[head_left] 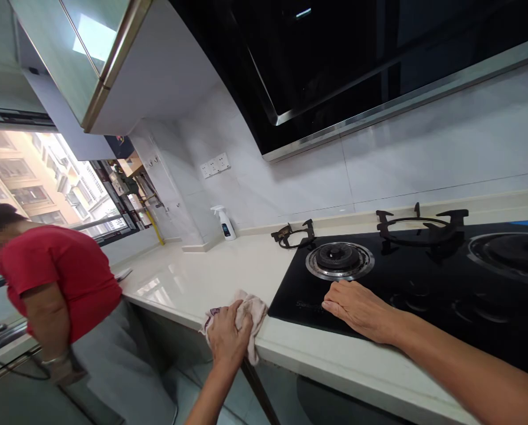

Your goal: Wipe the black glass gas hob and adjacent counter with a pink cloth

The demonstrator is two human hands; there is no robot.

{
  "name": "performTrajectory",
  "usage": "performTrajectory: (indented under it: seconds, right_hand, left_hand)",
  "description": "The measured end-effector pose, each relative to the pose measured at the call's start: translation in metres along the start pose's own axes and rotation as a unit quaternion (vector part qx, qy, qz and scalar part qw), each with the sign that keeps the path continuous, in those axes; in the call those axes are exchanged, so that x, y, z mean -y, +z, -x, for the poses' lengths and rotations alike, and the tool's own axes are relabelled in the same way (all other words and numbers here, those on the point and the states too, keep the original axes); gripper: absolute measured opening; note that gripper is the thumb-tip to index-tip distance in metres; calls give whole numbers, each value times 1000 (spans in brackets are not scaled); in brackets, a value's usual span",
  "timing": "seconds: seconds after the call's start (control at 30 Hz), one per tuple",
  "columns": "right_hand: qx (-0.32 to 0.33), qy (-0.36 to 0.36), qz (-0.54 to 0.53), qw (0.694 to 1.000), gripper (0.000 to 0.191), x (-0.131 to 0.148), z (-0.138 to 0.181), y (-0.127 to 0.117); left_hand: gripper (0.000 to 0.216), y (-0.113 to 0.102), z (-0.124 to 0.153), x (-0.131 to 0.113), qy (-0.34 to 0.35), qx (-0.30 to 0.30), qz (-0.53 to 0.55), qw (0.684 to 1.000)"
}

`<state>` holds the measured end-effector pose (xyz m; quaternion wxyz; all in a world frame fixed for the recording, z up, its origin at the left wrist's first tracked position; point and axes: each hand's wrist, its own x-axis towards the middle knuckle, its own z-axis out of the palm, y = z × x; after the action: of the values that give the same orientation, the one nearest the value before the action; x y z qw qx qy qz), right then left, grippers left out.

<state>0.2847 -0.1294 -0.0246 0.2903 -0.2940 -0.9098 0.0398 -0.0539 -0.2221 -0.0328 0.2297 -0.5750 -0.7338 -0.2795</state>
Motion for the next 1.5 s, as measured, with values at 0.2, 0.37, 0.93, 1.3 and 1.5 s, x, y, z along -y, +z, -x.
performTrajectory:
  seconds: [0.2, 0.37, 0.93, 1.3, 1.5]
  right_hand:
    - [15, -6, -1, 1000, 43, -2, 1, 2]
    - [14, -13, -1, 1000, 42, -3, 0, 2]
    - [41, -44, -28, 998, 47, -12, 0, -3]
    - [58, 12, -68, 996, 55, -10, 0, -10]
    - [59, 1, -55, 997, 53, -9, 2, -14]
  left_hand:
    - [32, -1, 30, -52, 43, -54, 56, 996]
    - [34, -4, 44, -88, 62, -46, 109, 991]
    - [47, -7, 87, -183, 184, 55, 182, 964]
    - [45, -8, 86, -170, 250, -12, 263, 932]
    - [49, -14, 81, -167, 274, -41, 288, 917]
